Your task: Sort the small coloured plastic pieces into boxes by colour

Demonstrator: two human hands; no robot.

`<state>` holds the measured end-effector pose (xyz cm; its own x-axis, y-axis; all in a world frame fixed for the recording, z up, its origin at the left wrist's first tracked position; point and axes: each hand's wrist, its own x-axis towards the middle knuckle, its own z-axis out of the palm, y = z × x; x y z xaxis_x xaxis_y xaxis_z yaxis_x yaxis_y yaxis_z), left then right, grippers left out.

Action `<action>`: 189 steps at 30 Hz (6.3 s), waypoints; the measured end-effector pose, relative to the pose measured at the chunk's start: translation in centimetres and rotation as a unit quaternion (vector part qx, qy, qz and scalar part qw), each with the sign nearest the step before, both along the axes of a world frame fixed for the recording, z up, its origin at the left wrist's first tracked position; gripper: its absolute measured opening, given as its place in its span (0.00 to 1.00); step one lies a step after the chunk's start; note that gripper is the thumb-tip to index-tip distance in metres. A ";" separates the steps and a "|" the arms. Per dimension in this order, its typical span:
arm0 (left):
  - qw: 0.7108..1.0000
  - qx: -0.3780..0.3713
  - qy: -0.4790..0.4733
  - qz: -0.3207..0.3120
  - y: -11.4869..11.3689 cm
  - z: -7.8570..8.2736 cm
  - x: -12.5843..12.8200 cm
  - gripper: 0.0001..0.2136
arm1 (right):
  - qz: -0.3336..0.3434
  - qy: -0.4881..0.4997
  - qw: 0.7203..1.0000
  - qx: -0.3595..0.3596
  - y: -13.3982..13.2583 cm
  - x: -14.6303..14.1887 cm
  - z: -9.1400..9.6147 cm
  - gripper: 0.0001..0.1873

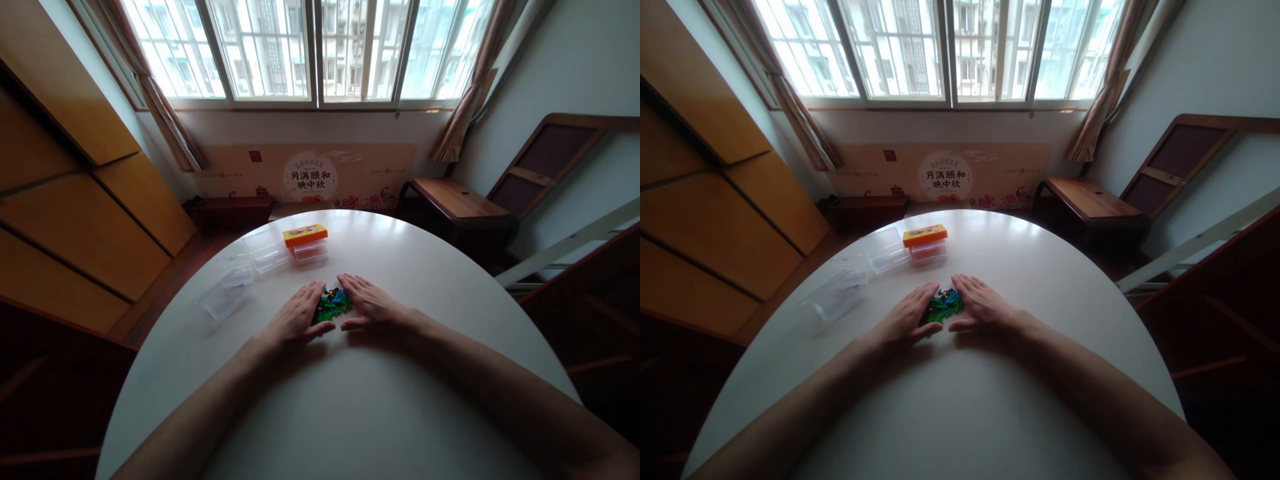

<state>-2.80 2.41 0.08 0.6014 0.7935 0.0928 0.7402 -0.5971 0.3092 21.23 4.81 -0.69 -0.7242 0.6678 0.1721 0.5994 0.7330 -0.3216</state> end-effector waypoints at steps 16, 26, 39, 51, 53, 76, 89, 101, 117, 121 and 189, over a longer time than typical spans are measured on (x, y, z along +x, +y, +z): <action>0.983 -0.027 -0.130 -0.123 -1.2 0.2 3.7 0.25 | 0.050 -0.007 0.999 -0.003 -5.5 2.8 0.8 0.49; 0.983 -0.035 -0.167 -0.072 -1.3 0.4 3.4 0.24 | 0.005 0.095 0.995 -0.027 -4.3 2.1 0.4 0.37; 0.875 0.378 -0.101 0.286 -0.3 7.1 -9.4 0.14 | -0.184 0.170 0.967 0.048 11.6 -5.2 3.1 0.37; 0.939 0.164 -0.017 0.303 -0.8 4.8 -15.7 0.22 | -0.160 0.010 0.974 0.162 11.6 -7.6 3.2 0.13; 0.935 0.163 0.007 0.315 -1.0 4.9 -15.6 0.21 | -0.160 0.010 0.972 0.173 11.4 -7.4 3.5 0.14; 0.968 0.110 -0.181 0.137 12.7 4.0 3.0 0.07 | -0.284 0.195 0.934 0.097 10.6 5.5 1.5 0.12; 0.947 0.057 -0.281 0.147 13.7 2.1 2.4 0.19 | -0.327 0.267 0.887 0.189 8.6 4.0 0.2 0.14; 0.921 0.352 -0.047 0.157 8.2 0.4 2.4 0.05 | -0.231 0.109 0.950 0.180 6.8 1.6 0.5 0.13; 0.983 0.148 0.028 0.105 11.2 0.1 3.8 0.25 | -0.273 0.001 0.962 -0.018 8.7 1.3 1.5 0.31; 0.990 0.128 0.024 0.049 12.4 -0.5 3.0 0.22 | -0.246 -0.004 0.969 -0.005 8.7 1.7 1.1 0.28; 0.778 -0.450 -0.436 0.053 -2.1 11.1 1.0 0.22 | 0.034 0.524 0.740 -0.420 -6.2 3.3 4.3 0.52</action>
<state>-1.78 0.29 11.16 0.5477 0.8138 -0.1944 0.0462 0.2025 0.9782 24.51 -1.37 3.65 -0.5238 0.8261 0.2078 -0.3315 0.0270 -0.9431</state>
